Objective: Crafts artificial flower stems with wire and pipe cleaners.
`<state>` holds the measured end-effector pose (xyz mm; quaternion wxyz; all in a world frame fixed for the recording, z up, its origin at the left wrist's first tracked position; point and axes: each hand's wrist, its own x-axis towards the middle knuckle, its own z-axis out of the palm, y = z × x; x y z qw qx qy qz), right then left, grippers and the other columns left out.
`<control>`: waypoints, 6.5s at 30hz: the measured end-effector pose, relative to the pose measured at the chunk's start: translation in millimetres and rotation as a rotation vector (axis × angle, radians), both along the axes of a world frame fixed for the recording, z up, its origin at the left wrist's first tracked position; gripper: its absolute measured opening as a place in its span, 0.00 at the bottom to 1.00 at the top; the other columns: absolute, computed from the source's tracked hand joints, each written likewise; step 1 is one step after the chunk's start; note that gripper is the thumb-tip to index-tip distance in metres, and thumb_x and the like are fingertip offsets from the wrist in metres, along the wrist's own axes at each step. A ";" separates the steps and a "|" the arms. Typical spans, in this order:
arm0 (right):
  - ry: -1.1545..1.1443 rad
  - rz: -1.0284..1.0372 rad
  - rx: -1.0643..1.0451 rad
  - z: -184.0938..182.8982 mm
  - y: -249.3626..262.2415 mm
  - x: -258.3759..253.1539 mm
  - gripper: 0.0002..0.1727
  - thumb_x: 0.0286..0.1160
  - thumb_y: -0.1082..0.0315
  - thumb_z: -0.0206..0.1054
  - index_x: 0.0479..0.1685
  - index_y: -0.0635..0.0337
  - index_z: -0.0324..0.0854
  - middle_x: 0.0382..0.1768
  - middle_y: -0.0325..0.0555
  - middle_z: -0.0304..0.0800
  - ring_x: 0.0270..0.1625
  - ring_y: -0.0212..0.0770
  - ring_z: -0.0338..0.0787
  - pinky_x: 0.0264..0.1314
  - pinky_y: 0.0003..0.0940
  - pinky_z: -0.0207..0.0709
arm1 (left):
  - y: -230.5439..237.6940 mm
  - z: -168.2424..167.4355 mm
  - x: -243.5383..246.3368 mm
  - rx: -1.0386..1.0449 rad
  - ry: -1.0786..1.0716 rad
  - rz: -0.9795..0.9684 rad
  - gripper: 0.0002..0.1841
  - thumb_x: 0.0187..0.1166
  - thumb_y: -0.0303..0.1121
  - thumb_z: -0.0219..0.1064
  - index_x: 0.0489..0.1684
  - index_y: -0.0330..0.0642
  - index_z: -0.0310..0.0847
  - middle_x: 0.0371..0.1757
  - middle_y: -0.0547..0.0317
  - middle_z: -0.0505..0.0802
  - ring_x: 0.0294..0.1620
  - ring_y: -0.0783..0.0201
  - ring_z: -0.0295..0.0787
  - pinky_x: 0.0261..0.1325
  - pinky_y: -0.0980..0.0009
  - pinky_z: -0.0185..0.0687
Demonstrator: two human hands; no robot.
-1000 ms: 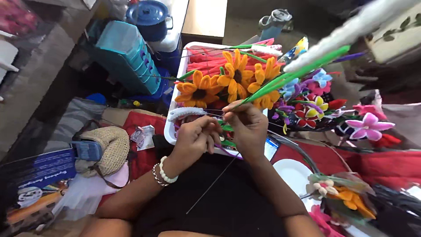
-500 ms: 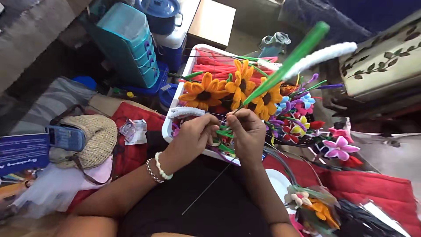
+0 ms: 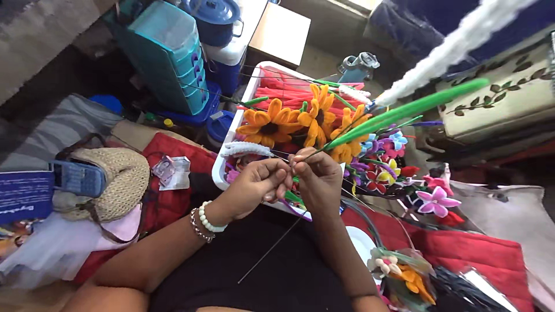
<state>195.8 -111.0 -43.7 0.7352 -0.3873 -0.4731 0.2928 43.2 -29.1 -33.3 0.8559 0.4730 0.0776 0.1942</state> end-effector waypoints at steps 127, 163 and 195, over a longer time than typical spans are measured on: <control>0.252 0.454 -0.167 16.3 8.9 7.2 0.04 0.73 0.68 0.77 0.41 0.53 0.95 0.37 0.35 0.96 0.42 0.25 0.92 0.53 0.26 0.87 | 31.5 81.0 20.9 0.754 0.005 0.190 0.07 0.84 0.23 0.61 0.40 0.34 0.86 0.26 0.64 0.90 0.23 0.77 0.83 0.27 0.83 0.80; -0.087 0.023 -0.114 16.6 -0.8 -6.6 0.04 0.71 0.76 0.74 0.41 0.64 0.91 0.40 0.39 0.94 0.44 0.28 0.92 0.54 0.28 0.89 | 22.4 63.0 11.1 0.913 0.085 0.396 0.17 0.71 0.26 0.77 0.57 0.35 0.85 0.38 0.63 0.95 0.37 0.72 0.92 0.43 0.76 0.91; -0.011 0.253 -0.076 0.4 1.9 2.4 0.05 0.79 0.74 0.69 0.46 0.61 0.90 0.40 0.33 0.94 0.39 0.23 0.89 0.46 0.23 0.86 | 23.4 64.8 13.6 0.626 0.055 0.165 0.17 0.90 0.22 0.51 0.71 0.30 0.77 0.48 0.50 0.96 0.44 0.65 0.95 0.48 0.73 0.91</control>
